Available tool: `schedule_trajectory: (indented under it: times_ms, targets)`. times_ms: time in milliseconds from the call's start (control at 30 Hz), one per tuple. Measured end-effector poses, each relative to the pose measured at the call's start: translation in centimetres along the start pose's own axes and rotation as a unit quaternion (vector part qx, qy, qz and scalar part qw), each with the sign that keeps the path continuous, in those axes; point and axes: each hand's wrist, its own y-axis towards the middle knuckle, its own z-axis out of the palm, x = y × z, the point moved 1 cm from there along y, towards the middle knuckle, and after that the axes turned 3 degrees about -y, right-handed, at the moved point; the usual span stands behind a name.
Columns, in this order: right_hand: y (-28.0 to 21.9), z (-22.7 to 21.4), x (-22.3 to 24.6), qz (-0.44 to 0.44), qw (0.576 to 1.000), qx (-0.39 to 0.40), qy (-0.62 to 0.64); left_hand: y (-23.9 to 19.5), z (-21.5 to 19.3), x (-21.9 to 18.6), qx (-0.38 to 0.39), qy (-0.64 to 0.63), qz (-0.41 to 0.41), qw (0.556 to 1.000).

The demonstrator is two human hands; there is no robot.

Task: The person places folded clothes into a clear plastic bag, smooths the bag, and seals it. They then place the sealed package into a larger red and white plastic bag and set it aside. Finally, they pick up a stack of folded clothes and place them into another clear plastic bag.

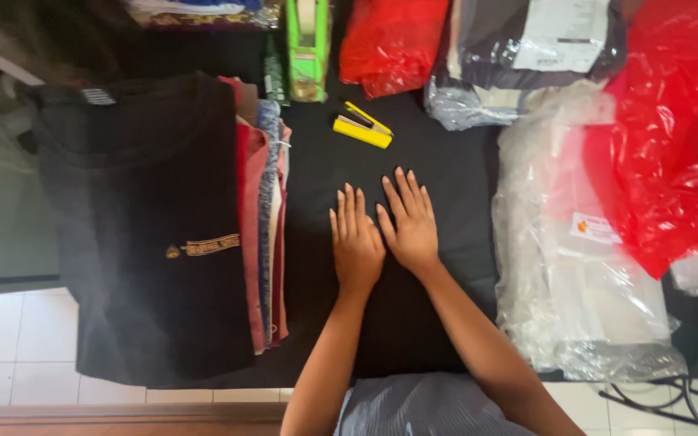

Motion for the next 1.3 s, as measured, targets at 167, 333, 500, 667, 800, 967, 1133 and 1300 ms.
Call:
schedule_trajectory:
  times_ms: [167, 333, 500, 667, 800, 967, 1133, 1300]
  targets:
    - [0.0, -1.2, 0.2, -0.008, 0.999, -0.01, 0.041, 0.1, -0.8, -0.8, 0.008, 0.009, 0.004, 1.0]
    - [0.1, -2.3, 0.4, 0.008, 0.995, -0.003, 0.103, -0.2, -0.9, -1.0, 0.026, 0.006, -0.005, 1.0]
    - [-1.6, -7.1, -0.7, 0.161, 0.962, 0.034, 0.22, 0.0, -1.0, -1.0, 0.033, 0.016, 0.006, 0.999]
    - [-6.3, -14.4, -4.8, 0.159, 0.977, -0.103, -0.1, 0.0, -0.8, -1.1, 0.041, 0.022, -0.005, 0.999]
    - [-7.7, -14.9, -9.4, 0.247, 0.948, -0.048, -0.193, 0.0, -0.9, -1.3, 0.041, 0.032, 0.001, 0.999]
    - [-9.7, -12.5, -13.9, 0.251, 0.945, 0.018, -0.21, -0.1, -0.8, -1.2, 0.044, 0.024, 0.003, 0.999]
    - [-9.8, -8.9, -16.2, 0.199, 0.885, 0.023, -0.42, -0.4, -0.8, -1.9, 0.057, -0.005, -0.002, 0.998]
    - [-9.9, -6.4, -16.0, 0.172, 0.833, 0.01, -0.526, -1.9, 1.2, -5.8, 0.082, -0.088, 0.05, 0.991]
